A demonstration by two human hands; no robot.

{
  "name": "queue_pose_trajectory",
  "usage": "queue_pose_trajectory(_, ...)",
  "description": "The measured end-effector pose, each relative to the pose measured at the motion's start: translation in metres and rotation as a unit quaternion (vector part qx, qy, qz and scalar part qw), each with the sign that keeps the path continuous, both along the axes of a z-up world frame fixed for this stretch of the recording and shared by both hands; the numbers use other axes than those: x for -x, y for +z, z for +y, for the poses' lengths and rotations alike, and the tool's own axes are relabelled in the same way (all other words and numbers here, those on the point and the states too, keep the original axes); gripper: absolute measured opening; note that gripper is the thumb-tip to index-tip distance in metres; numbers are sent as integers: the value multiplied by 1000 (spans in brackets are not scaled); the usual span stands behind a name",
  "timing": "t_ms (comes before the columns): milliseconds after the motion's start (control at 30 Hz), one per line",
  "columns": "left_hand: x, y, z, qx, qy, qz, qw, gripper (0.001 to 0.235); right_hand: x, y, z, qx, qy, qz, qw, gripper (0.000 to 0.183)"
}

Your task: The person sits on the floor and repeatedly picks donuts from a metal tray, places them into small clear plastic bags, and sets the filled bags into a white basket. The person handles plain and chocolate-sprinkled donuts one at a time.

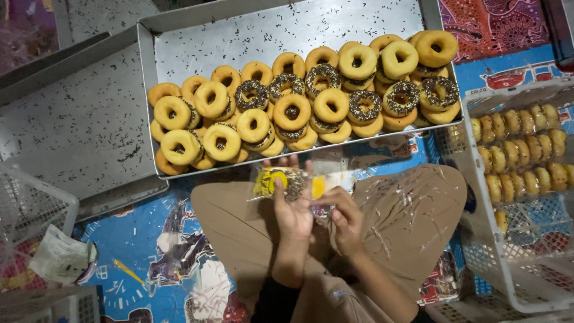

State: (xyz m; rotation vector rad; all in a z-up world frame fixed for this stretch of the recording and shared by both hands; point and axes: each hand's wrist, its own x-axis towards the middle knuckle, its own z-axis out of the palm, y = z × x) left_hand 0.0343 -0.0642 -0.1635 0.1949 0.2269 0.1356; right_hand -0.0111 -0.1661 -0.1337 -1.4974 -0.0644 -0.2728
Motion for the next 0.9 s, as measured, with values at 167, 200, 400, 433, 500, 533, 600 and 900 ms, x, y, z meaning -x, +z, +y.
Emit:
queue_pose_trajectory(167,18,0,2,-222,-19,147,964,52,-13,26,-18,207,-24,-37,977,15)
queue_pose_trajectory(200,20,2,3,-311,6,152,938,39,-20,33,-30,267,80,-68,958,17)
queue_pose_trajectory(400,14,49,41,-739,-87,-236,625,20,-37,64,-85,261,281,-35,923,13)
queue_pose_trajectory(433,12,64,44,-761,-49,-262,591,14,-38,69,-90,235,248,-19,940,14)
queue_pose_trajectory(500,11,94,51,-775,-30,-328,540,17,-33,76,-95,81,181,-16,980,24)
queue_pose_trajectory(533,13,107,56,-768,-48,-368,523,15,-30,78,-96,2,144,-13,989,30)
queue_pose_trajectory(600,17,130,58,-779,-31,-414,470,19,-26,83,-93,-55,198,-3,979,22)
queue_pose_trajectory(900,32,165,65,-788,-11,-404,465,26,-14,91,-74,456,51,-343,820,22)
